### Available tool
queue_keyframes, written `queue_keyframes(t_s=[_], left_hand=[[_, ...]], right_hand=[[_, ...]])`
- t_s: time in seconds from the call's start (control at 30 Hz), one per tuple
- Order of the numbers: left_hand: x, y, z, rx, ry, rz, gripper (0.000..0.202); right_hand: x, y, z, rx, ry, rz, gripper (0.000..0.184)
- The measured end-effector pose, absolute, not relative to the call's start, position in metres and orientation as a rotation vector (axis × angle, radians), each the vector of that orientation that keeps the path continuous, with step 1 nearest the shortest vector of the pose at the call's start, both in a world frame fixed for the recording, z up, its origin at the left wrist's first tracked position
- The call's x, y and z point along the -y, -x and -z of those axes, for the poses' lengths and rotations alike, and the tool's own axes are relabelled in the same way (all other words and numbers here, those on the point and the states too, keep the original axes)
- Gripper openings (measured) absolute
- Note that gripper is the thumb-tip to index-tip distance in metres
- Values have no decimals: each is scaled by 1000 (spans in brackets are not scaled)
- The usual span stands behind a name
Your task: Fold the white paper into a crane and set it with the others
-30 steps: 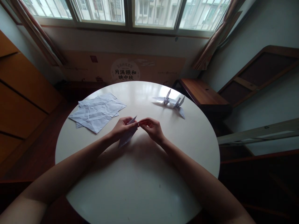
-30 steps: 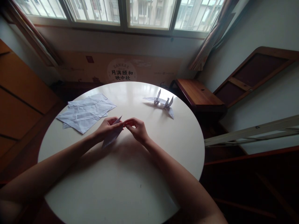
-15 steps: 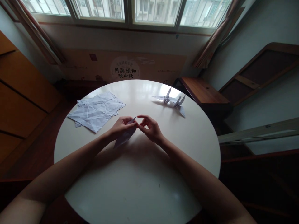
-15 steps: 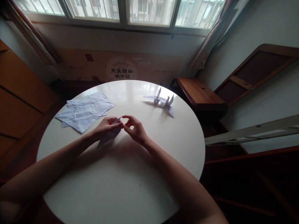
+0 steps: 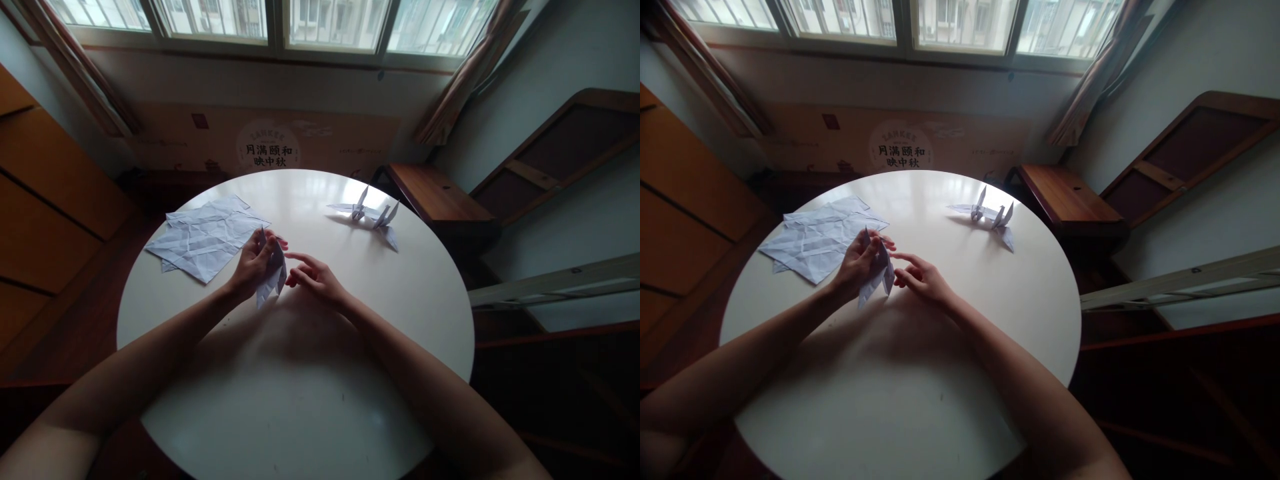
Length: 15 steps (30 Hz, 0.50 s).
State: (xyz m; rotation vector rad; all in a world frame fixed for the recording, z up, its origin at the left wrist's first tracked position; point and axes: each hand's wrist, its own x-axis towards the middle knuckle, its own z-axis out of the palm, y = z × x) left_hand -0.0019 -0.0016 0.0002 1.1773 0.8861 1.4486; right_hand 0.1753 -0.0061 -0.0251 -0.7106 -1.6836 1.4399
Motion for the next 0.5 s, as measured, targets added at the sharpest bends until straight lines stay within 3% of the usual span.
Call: queue_keyframes(t_s=[0.13,0.37,0.5], left_hand=[[2,0,2,-860,-1239,-1495,45],[5,0,0,-842,-1264,-1415,44],[2,0,5,-897,-1148,-1300,74]], right_hand=[[7,-175,28,1715,699,-1416,48],[5,-177,29,1845,747,-1043,9],[-2,-185,24,1690,859,-759,8]])
